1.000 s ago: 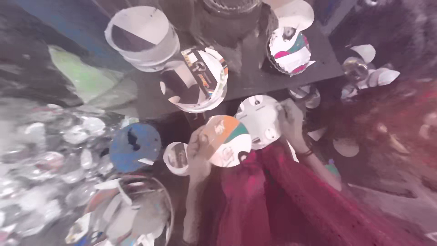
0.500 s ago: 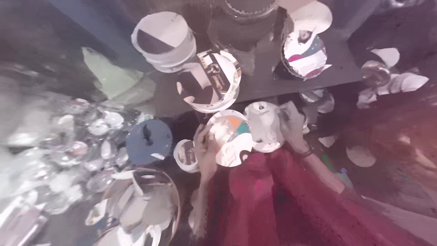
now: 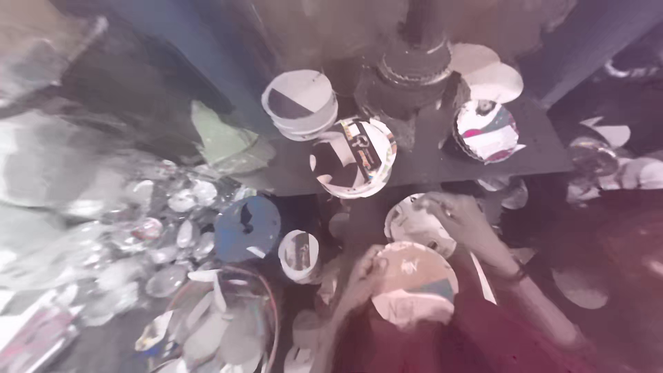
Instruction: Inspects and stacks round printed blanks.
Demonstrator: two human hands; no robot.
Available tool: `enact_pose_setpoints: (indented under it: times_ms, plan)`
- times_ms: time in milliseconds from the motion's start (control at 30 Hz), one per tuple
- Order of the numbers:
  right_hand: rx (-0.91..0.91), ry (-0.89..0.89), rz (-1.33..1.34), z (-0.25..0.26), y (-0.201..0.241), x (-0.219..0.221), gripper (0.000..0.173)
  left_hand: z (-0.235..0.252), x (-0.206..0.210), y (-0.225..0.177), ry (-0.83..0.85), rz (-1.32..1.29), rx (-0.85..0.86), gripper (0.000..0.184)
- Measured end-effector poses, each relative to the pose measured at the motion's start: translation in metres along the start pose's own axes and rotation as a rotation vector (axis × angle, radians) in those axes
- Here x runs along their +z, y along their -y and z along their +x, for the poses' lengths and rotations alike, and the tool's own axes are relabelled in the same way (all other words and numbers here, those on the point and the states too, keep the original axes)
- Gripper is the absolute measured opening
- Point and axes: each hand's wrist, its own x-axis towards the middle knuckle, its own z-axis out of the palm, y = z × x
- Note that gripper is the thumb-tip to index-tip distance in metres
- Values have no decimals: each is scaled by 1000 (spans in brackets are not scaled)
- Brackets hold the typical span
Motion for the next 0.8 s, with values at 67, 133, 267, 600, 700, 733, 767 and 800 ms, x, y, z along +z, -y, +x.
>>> enact_pose_setpoints:
  times_ms: [67, 133, 267, 600, 700, 733, 767, 800]
  plan:
    - [-217, -200, -130, 41, 14, 9, 12, -2, 11, 1, 43, -80, -51, 26]
    - [-386, -216, -228, 80, 30, 34, 20, 0, 14, 2, -48, -93, -8, 33]
    - [-457, 1, -494, 98, 60, 87, 54, 6, -10, -9, -317, 156, 236, 34]
    - [-991, 293, -237, 42, 72, 67, 15, 15, -57, -64, -841, -4, 95, 34]
    - [-914, 294, -205, 55, 77, 72, 11, 16, -63, -63, -805, 139, 196, 20]
    - [-797, 207, -278, 74, 79, 71, 15, 13, -63, -61, -810, 153, 214, 19]
    - [-649, 166, -358, 98, 81, 69, 23, 11, -63, -62, -837, 153, 227, 19]
    - [-522, 142, -423, 121, 80, 67, 34, 8, -63, -63, -857, 135, 246, 20]
